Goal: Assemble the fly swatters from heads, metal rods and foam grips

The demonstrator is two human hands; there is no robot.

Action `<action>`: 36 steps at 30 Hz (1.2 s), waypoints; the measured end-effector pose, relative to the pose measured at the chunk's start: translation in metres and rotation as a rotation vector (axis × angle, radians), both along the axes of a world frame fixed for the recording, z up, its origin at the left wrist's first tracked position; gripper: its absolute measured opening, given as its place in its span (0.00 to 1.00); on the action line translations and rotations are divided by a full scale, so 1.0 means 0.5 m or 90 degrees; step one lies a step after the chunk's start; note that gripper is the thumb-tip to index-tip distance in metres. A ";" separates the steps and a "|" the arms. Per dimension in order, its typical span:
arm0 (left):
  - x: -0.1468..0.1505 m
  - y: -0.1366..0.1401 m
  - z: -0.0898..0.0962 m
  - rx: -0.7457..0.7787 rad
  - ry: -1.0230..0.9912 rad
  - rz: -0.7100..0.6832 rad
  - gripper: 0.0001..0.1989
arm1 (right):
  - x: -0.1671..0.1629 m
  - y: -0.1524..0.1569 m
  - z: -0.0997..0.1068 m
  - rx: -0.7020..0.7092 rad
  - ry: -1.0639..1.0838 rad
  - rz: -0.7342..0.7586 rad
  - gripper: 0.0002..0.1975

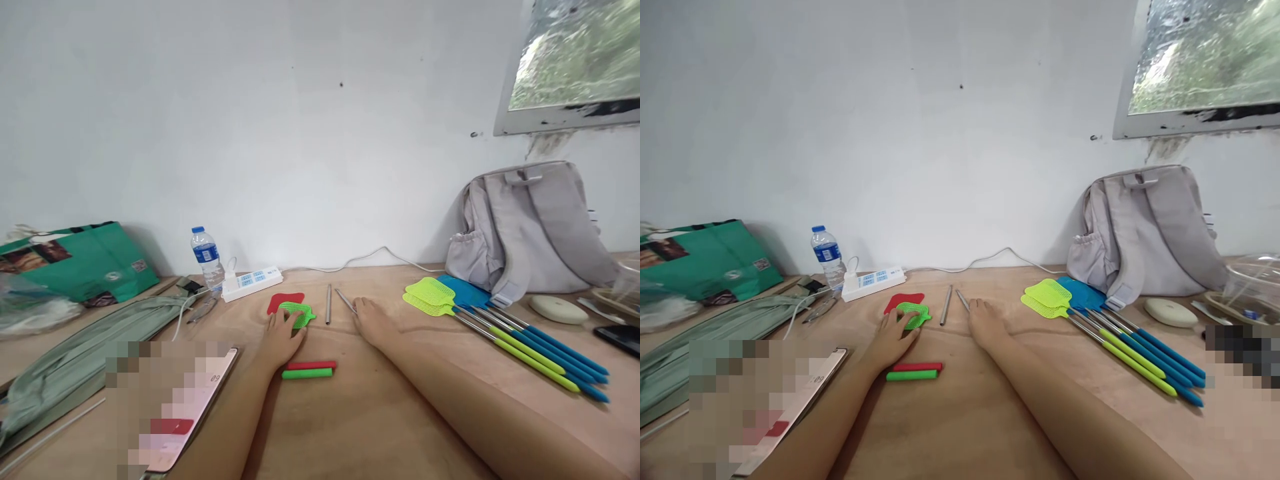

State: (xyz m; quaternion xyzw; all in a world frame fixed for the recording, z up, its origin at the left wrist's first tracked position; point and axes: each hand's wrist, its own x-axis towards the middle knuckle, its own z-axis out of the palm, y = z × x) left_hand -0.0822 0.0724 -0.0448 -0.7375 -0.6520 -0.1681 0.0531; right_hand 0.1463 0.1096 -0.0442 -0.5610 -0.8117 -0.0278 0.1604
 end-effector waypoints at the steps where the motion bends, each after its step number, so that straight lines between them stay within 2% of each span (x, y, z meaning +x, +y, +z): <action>1: 0.000 0.001 -0.002 0.000 0.004 0.002 0.20 | 0.002 0.002 0.000 0.000 -0.009 -0.011 0.14; 8: 0.000 0.006 -0.008 0.028 0.030 -0.025 0.16 | 0.004 0.002 0.000 0.026 -0.057 -0.047 0.20; 16: 0.004 -0.001 0.009 0.131 0.047 -0.058 0.15 | 0.018 0.013 -0.008 0.049 -0.055 -0.045 0.15; 19: -0.001 0.001 0.013 0.183 0.036 -0.057 0.15 | 0.017 0.009 -0.011 0.051 -0.043 0.007 0.14; 26: -0.007 0.001 0.015 0.299 -0.005 -0.057 0.24 | -0.004 -0.009 -0.015 0.045 0.018 0.166 0.15; 31: 0.010 -0.021 0.020 0.340 0.021 -0.058 0.21 | 0.005 -0.006 -0.012 0.034 0.073 0.276 0.08; 36: 0.026 -0.045 0.031 0.341 0.076 -0.067 0.14 | 0.007 -0.012 -0.005 0.038 0.116 0.325 0.10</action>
